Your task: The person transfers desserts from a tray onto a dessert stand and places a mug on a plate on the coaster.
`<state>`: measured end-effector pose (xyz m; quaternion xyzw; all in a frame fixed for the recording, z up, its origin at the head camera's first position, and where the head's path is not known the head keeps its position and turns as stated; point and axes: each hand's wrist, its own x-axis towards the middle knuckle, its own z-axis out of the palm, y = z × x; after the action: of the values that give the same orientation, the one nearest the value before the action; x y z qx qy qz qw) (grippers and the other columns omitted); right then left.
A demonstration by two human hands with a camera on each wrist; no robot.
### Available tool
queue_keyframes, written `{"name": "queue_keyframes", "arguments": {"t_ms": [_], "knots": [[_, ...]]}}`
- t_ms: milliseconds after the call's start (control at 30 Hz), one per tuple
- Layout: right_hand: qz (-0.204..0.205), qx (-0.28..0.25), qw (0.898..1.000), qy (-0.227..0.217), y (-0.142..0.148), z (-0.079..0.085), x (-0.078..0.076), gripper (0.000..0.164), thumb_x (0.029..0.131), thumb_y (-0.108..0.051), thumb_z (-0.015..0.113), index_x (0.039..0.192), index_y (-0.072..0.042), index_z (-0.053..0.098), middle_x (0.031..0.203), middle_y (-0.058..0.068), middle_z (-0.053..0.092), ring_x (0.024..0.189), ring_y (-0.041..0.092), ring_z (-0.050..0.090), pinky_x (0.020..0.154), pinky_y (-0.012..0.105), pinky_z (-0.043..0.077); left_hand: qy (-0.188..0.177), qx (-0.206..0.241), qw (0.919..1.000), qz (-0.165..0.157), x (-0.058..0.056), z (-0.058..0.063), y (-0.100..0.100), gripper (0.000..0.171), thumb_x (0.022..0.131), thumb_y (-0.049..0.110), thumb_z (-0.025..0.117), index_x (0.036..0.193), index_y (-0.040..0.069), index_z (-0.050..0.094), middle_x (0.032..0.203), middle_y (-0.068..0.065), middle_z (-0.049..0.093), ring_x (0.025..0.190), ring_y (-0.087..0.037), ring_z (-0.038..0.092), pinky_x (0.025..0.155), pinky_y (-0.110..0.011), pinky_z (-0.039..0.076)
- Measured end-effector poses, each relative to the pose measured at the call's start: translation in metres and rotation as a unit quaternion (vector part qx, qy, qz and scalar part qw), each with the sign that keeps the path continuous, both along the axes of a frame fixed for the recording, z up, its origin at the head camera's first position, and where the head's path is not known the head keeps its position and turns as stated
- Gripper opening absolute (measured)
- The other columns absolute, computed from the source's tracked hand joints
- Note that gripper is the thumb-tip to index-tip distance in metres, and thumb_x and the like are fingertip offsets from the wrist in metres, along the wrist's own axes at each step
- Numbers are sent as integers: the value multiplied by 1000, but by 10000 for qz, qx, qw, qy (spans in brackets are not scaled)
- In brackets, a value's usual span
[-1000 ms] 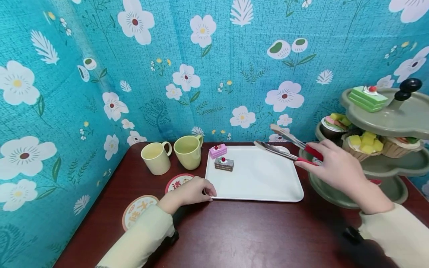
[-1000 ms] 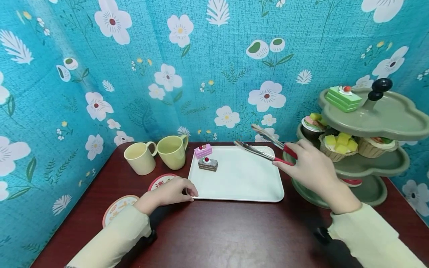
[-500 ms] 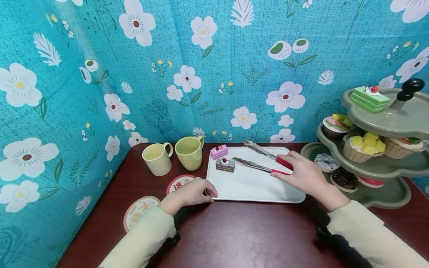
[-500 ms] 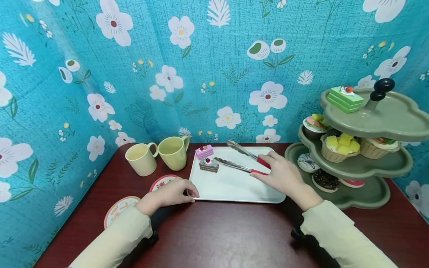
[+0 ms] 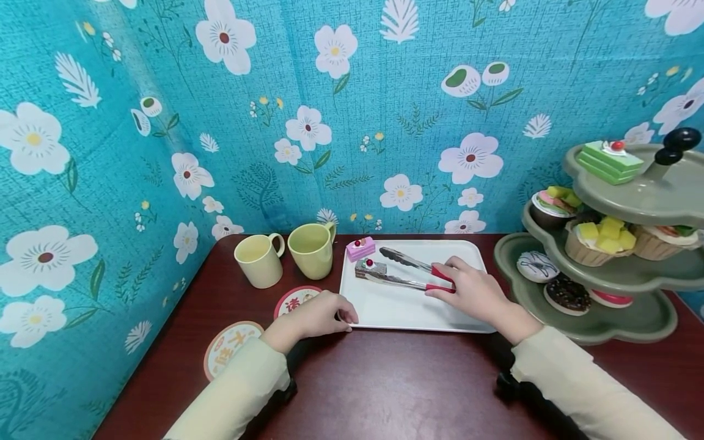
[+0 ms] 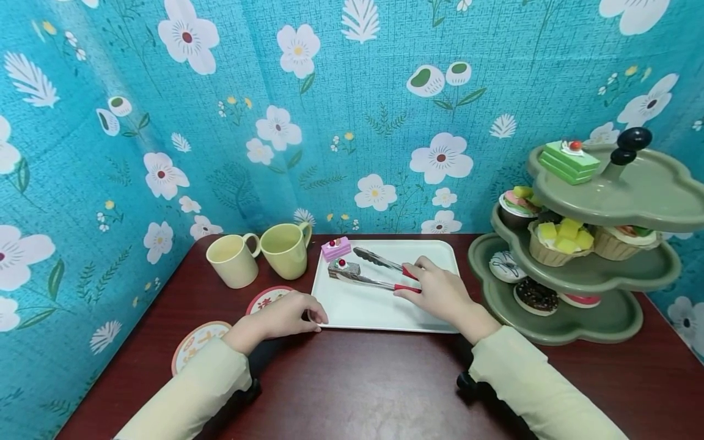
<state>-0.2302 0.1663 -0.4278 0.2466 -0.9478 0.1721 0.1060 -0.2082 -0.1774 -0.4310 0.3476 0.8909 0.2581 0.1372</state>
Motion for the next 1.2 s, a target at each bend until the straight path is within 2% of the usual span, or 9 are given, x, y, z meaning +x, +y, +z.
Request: {"name": "queue_keyframes", "arguments": {"t_ms": [133,267,433,600,900,1067,1200], "knots": [[-25,-149,9997,-181,-3,-3,-2,65,85,-44,82,132,-1,67,109,10,60,74,22,61,58,35,49,10,-16,10000,-15,0,0,0,9,89,2,77,95,9,77,86,1,71,80,-4,60,77,-23,53],[-85,-317,9983,-476,-6,-8,-4,68,85,-45,82,134,-1,65,115,15,63,91,30,65,74,46,56,-11,-41,10000,36,0,0,0,10,89,2,78,95,10,77,86,3,71,80,-4,60,78,-23,53],[-170,-387,9964,-733,-12,-13,-8,72,85,-45,82,135,3,63,123,22,67,104,35,65,86,51,55,-29,-60,9999,79,1,0,0,10,89,3,78,95,11,77,85,4,70,80,-4,60,78,-23,53],[-79,-450,9963,-729,-16,-15,-11,63,86,-39,83,128,4,67,121,21,69,109,36,66,94,52,52,-35,-88,9999,95,1,0,0,10,89,3,78,96,10,77,86,3,71,80,-4,60,78,-23,53],[-31,-395,9972,-637,-24,-18,-16,54,85,-31,85,125,2,69,121,19,69,109,36,66,92,52,52,-103,-135,9998,145,0,1,1,10,90,5,77,98,12,78,86,6,70,80,-5,60,78,-24,53],[-34,-438,9970,-631,-30,-21,-16,49,85,-30,85,121,-1,69,117,16,70,101,32,67,87,51,53,-62,-142,9998,127,1,1,0,10,90,4,77,98,11,77,87,5,70,81,-5,60,78,-23,53],[3,-493,9971,-580,-35,-22,-15,40,85,-28,85,114,-4,71,107,11,72,90,27,66,79,48,54,-65,-120,9998,115,1,1,0,11,90,4,77,98,12,77,87,4,71,81,-5,60,79,-23,53]]}}
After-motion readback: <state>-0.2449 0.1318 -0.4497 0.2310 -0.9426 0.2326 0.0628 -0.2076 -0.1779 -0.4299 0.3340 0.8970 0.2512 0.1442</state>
